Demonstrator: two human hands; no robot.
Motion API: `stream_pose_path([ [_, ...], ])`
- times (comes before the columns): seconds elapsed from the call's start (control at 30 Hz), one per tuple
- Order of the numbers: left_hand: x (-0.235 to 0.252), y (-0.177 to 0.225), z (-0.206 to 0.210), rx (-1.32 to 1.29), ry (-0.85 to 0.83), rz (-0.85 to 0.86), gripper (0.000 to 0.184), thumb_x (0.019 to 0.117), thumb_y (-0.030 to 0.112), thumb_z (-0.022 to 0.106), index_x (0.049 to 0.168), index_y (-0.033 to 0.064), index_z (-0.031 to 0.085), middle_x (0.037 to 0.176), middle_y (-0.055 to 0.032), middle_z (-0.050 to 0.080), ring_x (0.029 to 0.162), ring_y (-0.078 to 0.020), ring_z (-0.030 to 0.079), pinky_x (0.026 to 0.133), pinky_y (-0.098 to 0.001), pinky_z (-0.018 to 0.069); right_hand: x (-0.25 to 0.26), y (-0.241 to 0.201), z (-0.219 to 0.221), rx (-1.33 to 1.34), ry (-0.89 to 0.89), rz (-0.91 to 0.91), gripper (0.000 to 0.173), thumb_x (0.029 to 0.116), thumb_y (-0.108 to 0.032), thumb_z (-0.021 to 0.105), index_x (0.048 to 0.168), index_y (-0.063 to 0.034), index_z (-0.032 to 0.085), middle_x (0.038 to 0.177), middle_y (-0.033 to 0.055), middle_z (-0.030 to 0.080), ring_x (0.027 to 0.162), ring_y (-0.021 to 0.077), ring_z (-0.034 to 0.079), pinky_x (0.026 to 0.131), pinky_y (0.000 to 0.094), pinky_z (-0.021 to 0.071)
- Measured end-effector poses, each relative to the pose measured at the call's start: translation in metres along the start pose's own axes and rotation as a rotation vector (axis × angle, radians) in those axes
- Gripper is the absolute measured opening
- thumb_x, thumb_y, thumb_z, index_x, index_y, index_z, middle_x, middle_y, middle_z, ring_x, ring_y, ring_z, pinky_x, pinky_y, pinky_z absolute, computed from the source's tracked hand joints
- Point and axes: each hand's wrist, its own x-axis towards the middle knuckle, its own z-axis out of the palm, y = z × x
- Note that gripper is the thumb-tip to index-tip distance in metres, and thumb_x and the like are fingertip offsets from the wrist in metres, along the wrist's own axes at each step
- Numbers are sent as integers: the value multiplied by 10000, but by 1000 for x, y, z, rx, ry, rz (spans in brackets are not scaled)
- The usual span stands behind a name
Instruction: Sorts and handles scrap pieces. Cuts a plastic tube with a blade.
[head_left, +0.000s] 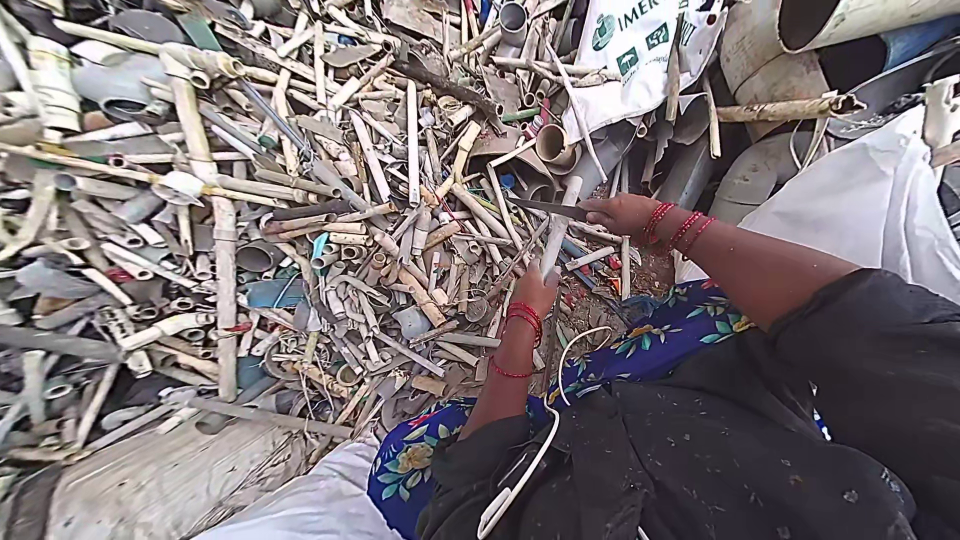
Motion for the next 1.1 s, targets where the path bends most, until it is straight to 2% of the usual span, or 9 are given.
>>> stream_pose_path([
  [0.2, 6, -9, 0, -139, -5, -24, 509, 1130, 333, 358, 1432, -58, 479, 1255, -324, 618, 1186, -458, 609, 1020, -632, 436, -9, -26, 1, 365, 135, 107, 583, 997, -137, 670, 1462, 47, 370, 1210, 312, 627, 1050, 443, 661, 946, 587, 502],
  [0.3, 4, -9, -4, -184, 9, -24, 511, 1135, 328, 342, 1443, -64, 456, 1257, -337, 610, 1193, -465, 602, 1027, -630, 430, -19, -37, 2, 373, 395, -81, 481, 1023, -115, 537, 1444, 63, 387, 1087, 258, 650, 837, 328, 674, 773, 482, 547],
  [0.4, 4, -11, -7, -251, 26, -5, 493, 1138, 313, 335, 1439, -60, 450, 1202, -332, 615, 1098, -453, 621, 966, -616, 458, -21, -34, 8, 169, 671, -365, 487, 1045, -161, 431, 1437, 129, 425, 1211, 278, 660, 1001, 381, 701, 862, 514, 560],
  [0.47, 4, -11, -7, -281, 34, 8, 480, 1138, 299, 331, 1438, -56, 450, 1151, -318, 622, 1019, -431, 634, 918, -593, 480, -23, -29, 13, 10, 630, -321, 479, 1045, -126, 436, 1462, 109, 443, 1235, 309, 650, 964, 461, 706, 789, 589, 557],
  [0.6, 9, -11, -6, -298, 33, 6, 468, 1138, 299, 335, 1444, -31, 460, 1093, -264, 626, 929, -366, 639, 866, -537, 514, -14, -24, 11, -174, 74, 55, 510, 1110, -190, 404, 1616, -180, 336, 1280, 288, 631, 1037, 510, 669, 831, 668, 511],
  [0.8, 8, -5, -13, -281, 73, 29, 472, 1138, 286, 343, 1443, -55, 458, 1192, -326, 620, 1102, -452, 620, 971, -609, 457, -22, -31, 14, 90, 651, -253, 506, 1066, -135, 406, 1507, 109, 372, 1221, 303, 651, 974, 437, 698, 848, 557, 554],
  [0.87, 9, -6, -13, -275, 81, 34, 469, 1135, 296, 353, 1433, -48, 467, 1181, -319, 625, 1086, -445, 625, 960, -610, 462, -24, -30, 20, -17, 557, -231, 494, 1056, -115, 424, 1507, 85, 401, 1192, 309, 660, 892, 451, 711, 754, 573, 564],
  [0.97, 9, -5, -11, -269, 78, 13, 463, 1135, 293, 354, 1438, -34, 479, 1154, -299, 631, 1027, -410, 640, 925, -576, 487, -14, -32, 14, -135, 54, 97, 542, 1116, -197, 389, 1641, -197, 256, 1255, 292, 628, 1027, 503, 667, 843, 660, 507],
  [1.1, 8, -2, -13, -238, 90, 35, 466, 1139, 277, 332, 1439, -54, 464, 1180, -321, 624, 1079, -441, 629, 951, -599, 467, -20, -29, 14, 48, 525, -157, 504, 1078, -134, 407, 1544, 54, 364, 1269, 303, 636, 1031, 458, 690, 875, 594, 540],
])
